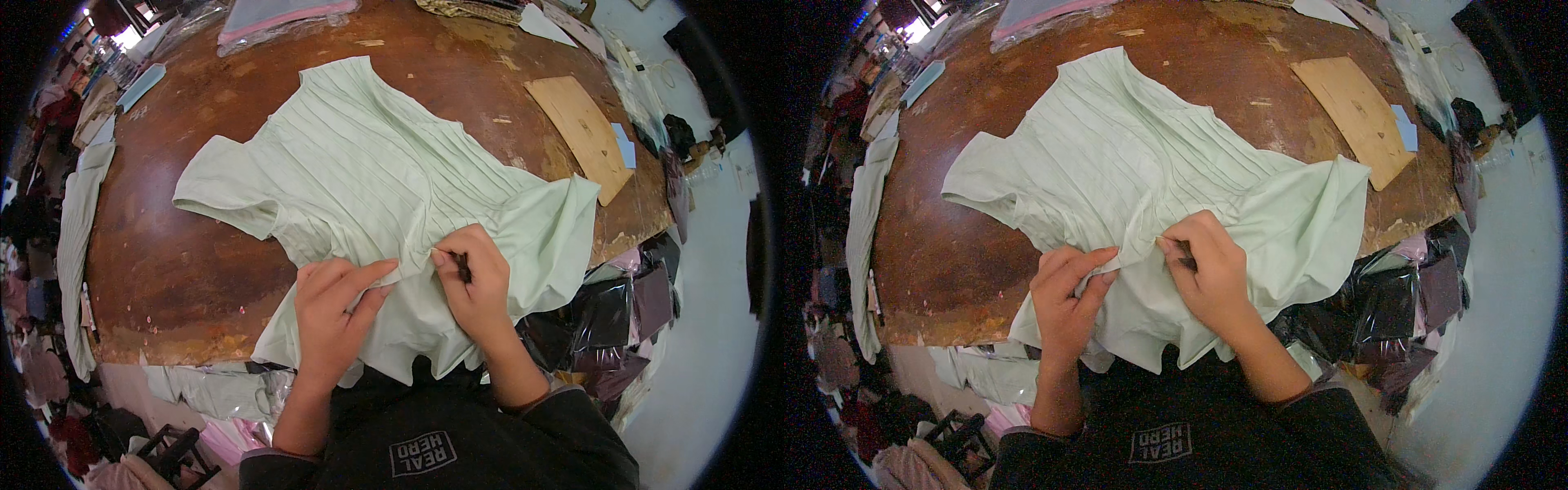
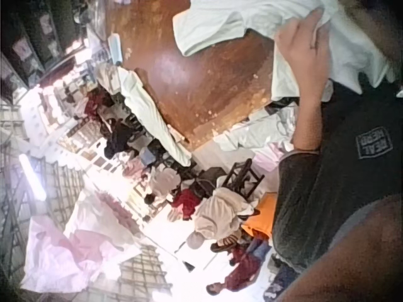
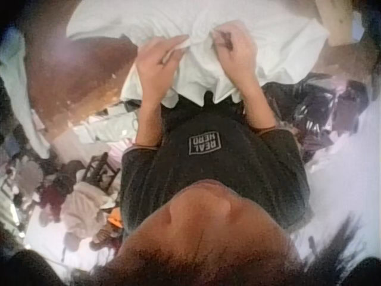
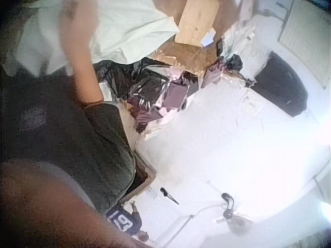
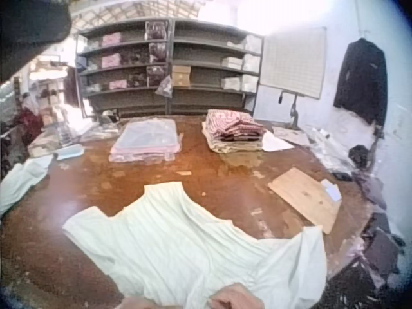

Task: The person uses a small utility knife to cut along the pleats of a light green fabric laid on a wooden table. The hands hold the fabric taut while making short, controlled cuts along the folds.

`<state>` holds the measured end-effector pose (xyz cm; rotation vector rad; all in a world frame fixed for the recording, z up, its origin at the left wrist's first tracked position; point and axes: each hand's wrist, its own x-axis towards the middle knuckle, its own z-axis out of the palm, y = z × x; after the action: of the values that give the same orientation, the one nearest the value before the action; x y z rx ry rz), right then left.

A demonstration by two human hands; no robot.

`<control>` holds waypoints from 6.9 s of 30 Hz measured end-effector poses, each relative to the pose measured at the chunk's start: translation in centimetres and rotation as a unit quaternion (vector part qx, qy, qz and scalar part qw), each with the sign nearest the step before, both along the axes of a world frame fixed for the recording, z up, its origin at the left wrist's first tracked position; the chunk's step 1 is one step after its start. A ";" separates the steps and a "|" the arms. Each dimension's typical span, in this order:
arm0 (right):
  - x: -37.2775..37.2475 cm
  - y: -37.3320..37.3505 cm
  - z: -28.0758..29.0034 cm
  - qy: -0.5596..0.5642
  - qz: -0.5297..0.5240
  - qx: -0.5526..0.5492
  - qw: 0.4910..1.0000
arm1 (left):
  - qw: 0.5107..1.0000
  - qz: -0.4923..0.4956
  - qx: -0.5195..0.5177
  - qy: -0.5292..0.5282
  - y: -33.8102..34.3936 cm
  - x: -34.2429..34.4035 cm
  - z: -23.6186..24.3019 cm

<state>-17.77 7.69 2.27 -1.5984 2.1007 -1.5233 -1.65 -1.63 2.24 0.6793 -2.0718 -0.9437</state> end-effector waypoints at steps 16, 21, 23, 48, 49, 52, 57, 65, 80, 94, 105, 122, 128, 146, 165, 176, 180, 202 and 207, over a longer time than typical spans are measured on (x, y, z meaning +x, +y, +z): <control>0.2 3.0 4.0 -0.003 0.089 0.063 0.994 | 0.998 0.012 -0.065 0.021 0.1 -0.3 0.0; -0.2 1.8 4.0 0.156 0.090 0.019 0.983 | 0.995 0.021 -0.088 0.028 0.3 -0.2 -0.3; -0.2 1.8 4.1 0.172 0.090 0.021 0.981 | 0.995 0.020 -0.098 0.030 0.4 -0.2 -0.3; 0.4 2.4 4.5 0.051 0.091 0.040 0.994 | 0.992 0.022 -0.115 0.036 1.0 -0.4 -0.6; 0.7 2.8 4.8 0.000 0.086 0.057 0.995 | 0.992 0.025 -0.123 0.032 1.0 -0.4 -0.7; 2.0 4.2 4.7 -0.385 0.127 0.089 0.910 | 0.989 0.034 -0.141 0.036 1.1 -0.3 -1.1; 2.1 4.6 2.6 -0.607 0.187 0.132 0.761 | 0.986 0.038 -0.149 0.060 1.2 -0.6 -1.2; 2.3 3.8 2.0 -0.675 0.215 0.122 0.695 | 0.984 0.041 -0.159 0.069 1.2 -0.5 -1.4; 2.6 3.7 1.5 -0.685 0.201 0.091 0.695 | 0.983 0.037 -0.158 0.090 1.3 -0.6 -1.5; 2.7 3.7 1.5 -0.654 0.163 0.113 0.730 | 0.982 0.034 -0.163 0.092 1.4 -0.6 -1.6; 2.5 5.3 0.9 -0.422 0.176 0.031 0.889 | 0.987 0.042 -0.131 0.080 1.6 -0.6 -1.4; 2.4 6.2 -1.4 -0.400 0.099 -0.065 0.909 | 0.957 0.081 -0.234 -0.150 2.5 -1.6 1.6; 2.1 6.1 -1.6 -0.380 0.093 -0.061 0.918 | 0.958 0.066 -0.231 -0.159 2.1 -1.9 0.9; 0.9 4.3 2.3 -0.060 0.082 0.005 0.995 | 0.999 0.028 0.036 -0.008 1.7 -0.9 -0.3; 3.0 4.1 2.7 0.128 0.027 0.043 0.990 | 0.995 0.004 -0.042 0.095 2.9 -0.1 -1.5; 3.0 4.2 2.7 0.163 0.016 0.063 0.985 | 0.992 -0.008 -0.079 0.097 2.9 -0.2 -1.9; 2.9 4.2 2.8 0.185 0.011 0.058 0.981 | 0.992 -0.015 -0.086 0.093 3.0 -0.3 -1.7; 2.2 4.0 3.3 0.235 0.032 0.063 0.969 | 0.991 -0.023 -0.105 0.083 3.0 -0.2 -2.0; 2.0 3.8 3.7 0.228 0.045 0.058 0.971 | 0.989 -0.015 -0.103 0.106 3.0 -0.4 -1.9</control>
<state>-15.75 11.45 5.97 -2.1252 2.2350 -1.0549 -2.02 1.42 0.38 0.4218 -1.9601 -0.7699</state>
